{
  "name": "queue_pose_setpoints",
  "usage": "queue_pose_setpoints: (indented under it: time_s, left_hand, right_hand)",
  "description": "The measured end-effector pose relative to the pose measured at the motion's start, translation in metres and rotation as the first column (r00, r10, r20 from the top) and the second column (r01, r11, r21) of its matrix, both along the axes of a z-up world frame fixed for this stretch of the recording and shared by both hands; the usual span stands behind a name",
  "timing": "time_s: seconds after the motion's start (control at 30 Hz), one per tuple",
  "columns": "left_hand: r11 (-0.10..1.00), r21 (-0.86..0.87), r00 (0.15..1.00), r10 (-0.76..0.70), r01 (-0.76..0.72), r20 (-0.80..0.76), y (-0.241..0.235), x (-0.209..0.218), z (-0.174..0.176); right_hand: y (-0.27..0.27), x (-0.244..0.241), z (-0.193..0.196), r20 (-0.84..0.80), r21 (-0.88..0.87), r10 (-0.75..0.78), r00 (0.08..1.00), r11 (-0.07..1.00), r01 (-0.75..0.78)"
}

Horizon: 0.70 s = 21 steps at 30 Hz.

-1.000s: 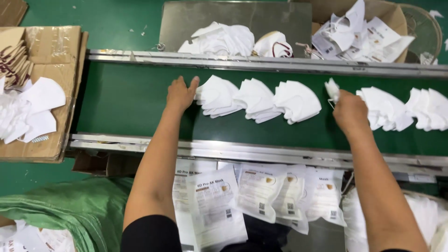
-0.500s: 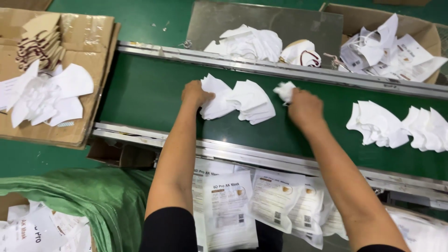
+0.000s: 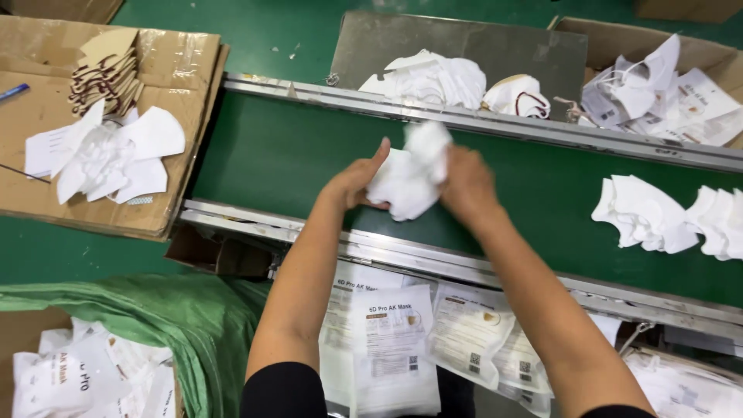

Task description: Manually packaging disposable face masks into plastic sleeves and organizing them at a production line station.

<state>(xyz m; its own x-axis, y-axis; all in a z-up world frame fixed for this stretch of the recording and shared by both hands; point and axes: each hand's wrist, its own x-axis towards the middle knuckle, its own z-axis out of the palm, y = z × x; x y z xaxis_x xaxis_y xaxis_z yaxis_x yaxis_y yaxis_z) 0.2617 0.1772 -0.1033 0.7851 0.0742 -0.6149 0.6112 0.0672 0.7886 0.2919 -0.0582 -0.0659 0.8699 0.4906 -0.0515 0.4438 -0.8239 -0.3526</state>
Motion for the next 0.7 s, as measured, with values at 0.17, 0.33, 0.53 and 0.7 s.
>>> queue_pose_setpoints:
  time_s: [0.17, 0.33, 0.53, 0.7]
  left_hand:
    - [0.954, 0.266, 0.858, -0.252, 0.141, 0.447, -0.056, -0.003, -0.005]
    - [0.621, 0.778, 0.634, -0.642, 0.101, 0.43, -0.114, -0.031, 0.056]
    - [0.498, 0.862, 0.757, -0.598, 0.093, 0.264, -0.127, -0.036, 0.048]
    - [0.712, 0.702, 0.708, -0.491, -0.008, 0.507, -0.119, -0.017, 0.029]
  right_hand:
    - [-0.065, -0.024, -0.006, -0.119, 0.382, 0.204, 0.972, 0.913, -0.145]
    - [-0.087, -0.008, 0.0, -0.205, 0.789, 0.172, 0.964, 0.612, 0.059]
    - [-0.057, -0.019, 0.002, -0.002, 0.631, 0.311, 0.95, 0.737, -0.241]
    - [-0.076, -0.013, 0.06, 0.081, 0.363, 0.221, 0.972, 0.901, -0.235]
